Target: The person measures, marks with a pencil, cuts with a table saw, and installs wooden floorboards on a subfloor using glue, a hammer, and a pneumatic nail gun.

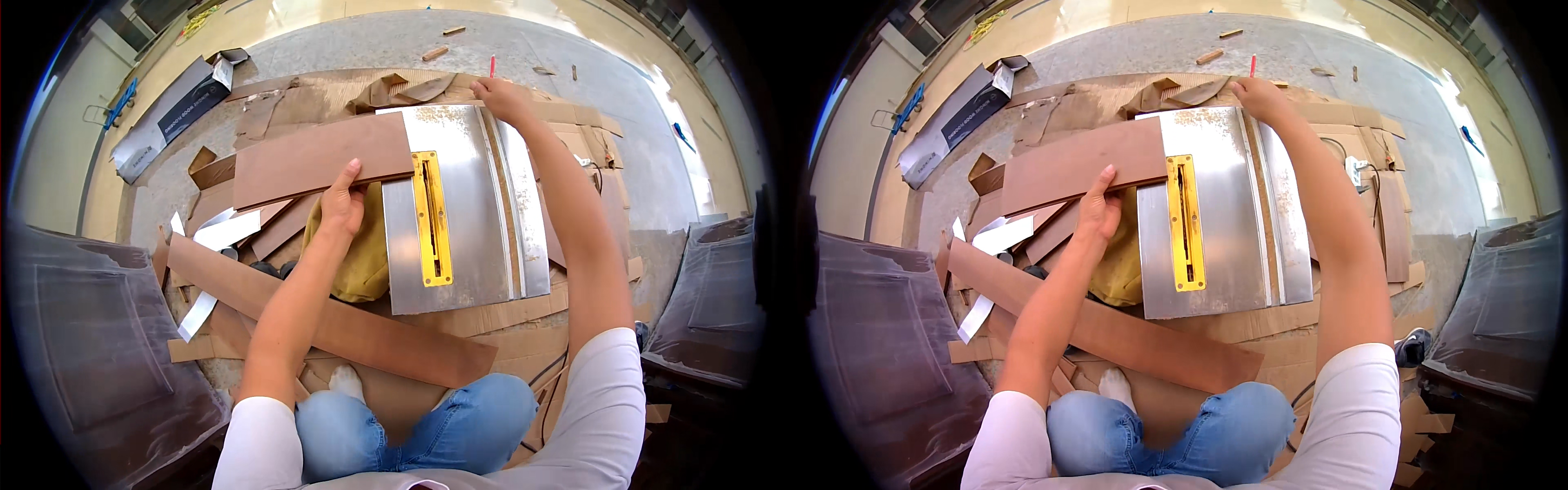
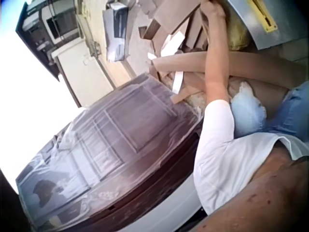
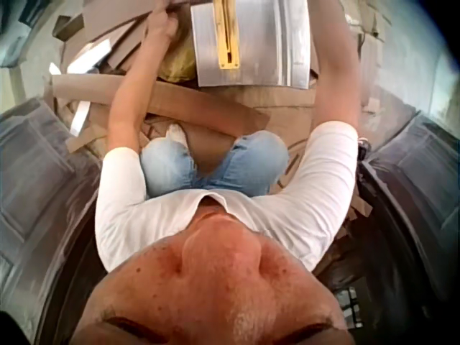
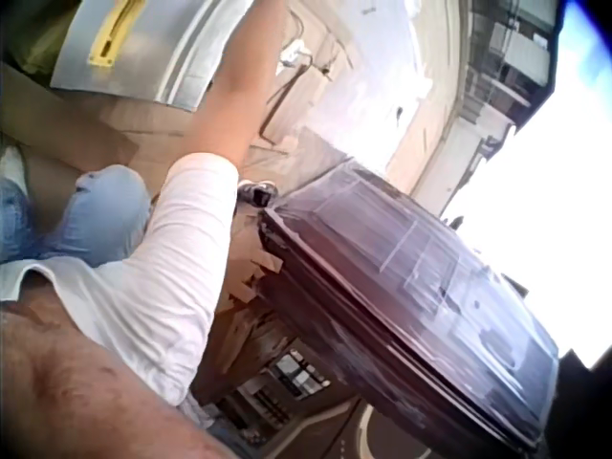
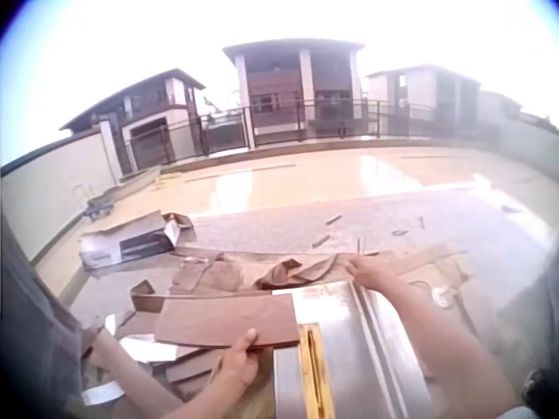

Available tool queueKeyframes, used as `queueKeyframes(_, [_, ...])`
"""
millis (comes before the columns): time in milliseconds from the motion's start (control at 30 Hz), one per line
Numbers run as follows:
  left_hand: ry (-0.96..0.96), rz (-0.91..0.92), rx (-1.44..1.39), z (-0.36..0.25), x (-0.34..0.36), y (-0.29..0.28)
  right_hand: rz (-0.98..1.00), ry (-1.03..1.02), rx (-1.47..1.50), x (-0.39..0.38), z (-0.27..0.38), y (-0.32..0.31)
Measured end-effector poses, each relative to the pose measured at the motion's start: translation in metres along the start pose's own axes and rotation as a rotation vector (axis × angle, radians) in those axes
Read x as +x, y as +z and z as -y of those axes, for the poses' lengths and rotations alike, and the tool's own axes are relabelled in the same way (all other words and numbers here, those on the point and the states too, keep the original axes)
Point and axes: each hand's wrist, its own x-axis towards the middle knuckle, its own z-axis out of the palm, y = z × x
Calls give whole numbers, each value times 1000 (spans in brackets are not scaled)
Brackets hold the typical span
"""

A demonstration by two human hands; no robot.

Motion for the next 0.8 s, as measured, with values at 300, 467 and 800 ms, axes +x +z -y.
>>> queueKeyframes(300, [-11,28,-22,7,-2,8,650,425,-163,46,14,21])
queueKeyframes(467, [19,26,-36,6,-5,15,721,278,-91,38,27,-2])
queueKeyframes(800, [-24,-24,32,8,-4,8,-91,-248,28,-98,188,50])
